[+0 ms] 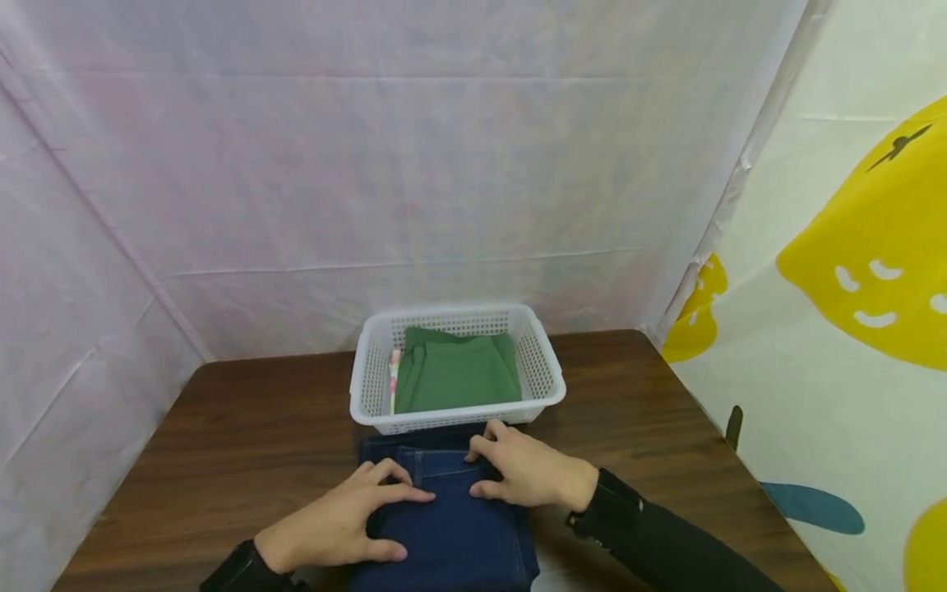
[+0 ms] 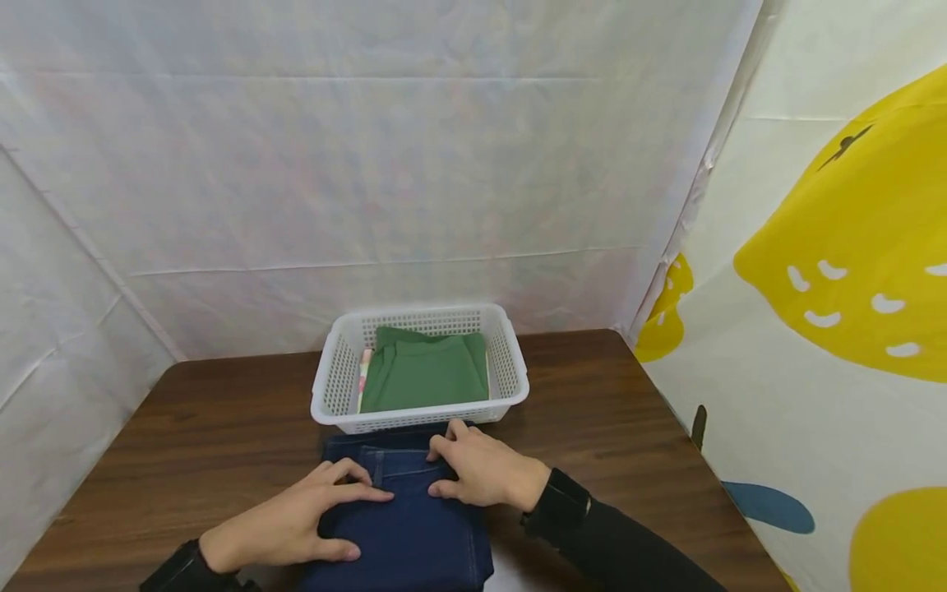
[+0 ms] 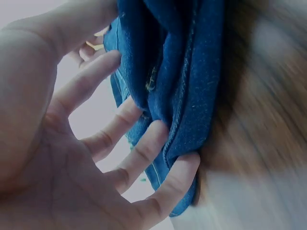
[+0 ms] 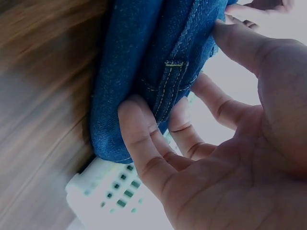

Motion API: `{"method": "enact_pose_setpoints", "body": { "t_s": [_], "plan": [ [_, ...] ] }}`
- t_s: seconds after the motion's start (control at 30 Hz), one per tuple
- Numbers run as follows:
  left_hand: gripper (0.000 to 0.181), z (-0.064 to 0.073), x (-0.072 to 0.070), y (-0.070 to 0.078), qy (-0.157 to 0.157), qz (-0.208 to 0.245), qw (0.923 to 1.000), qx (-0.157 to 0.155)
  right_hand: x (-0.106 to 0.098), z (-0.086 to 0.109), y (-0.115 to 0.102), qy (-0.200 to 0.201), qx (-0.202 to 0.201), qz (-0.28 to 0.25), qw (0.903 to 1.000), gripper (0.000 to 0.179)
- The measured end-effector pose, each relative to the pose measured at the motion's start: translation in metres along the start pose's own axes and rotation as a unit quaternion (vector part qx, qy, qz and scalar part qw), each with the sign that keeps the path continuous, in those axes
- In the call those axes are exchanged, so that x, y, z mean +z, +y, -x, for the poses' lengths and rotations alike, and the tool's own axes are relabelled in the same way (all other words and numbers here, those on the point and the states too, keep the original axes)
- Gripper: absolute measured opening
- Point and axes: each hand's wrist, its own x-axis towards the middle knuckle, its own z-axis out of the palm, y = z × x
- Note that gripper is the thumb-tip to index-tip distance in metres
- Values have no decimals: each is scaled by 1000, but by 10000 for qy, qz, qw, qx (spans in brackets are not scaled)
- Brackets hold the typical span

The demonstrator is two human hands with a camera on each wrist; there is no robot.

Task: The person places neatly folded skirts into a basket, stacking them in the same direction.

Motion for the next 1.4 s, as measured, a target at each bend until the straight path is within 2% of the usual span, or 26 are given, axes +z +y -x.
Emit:
{"method": "enact_pose_setpoints", "body": {
  "t_s": [0.43, 0.87, 1.13, 1.27, 1.4],
  "plan": [
    [62, -25, 12, 19, 13, -70, 9999, 140, -1, 24, 20, 204, 387, -367, 9984, 38],
    [61, -22, 10, 22, 174, 457, 9978, -447, -2, 38, 22, 470, 601, -688, 9947, 48],
    [67, -15, 10, 25, 656, 675, 9889, -1146, 0, 55, 17, 846, 935, -999, 9870, 72],
    [77, -10, 11, 27, 954, 658, 9780, -1737, 2, 64, 14, 977, 1263, -1097, 9811, 83],
    [90, -6, 13, 30, 1095, 651, 9654, -2274, 6, 75, 13, 900, 1558, -1201, 9763, 93]
  ]
}}
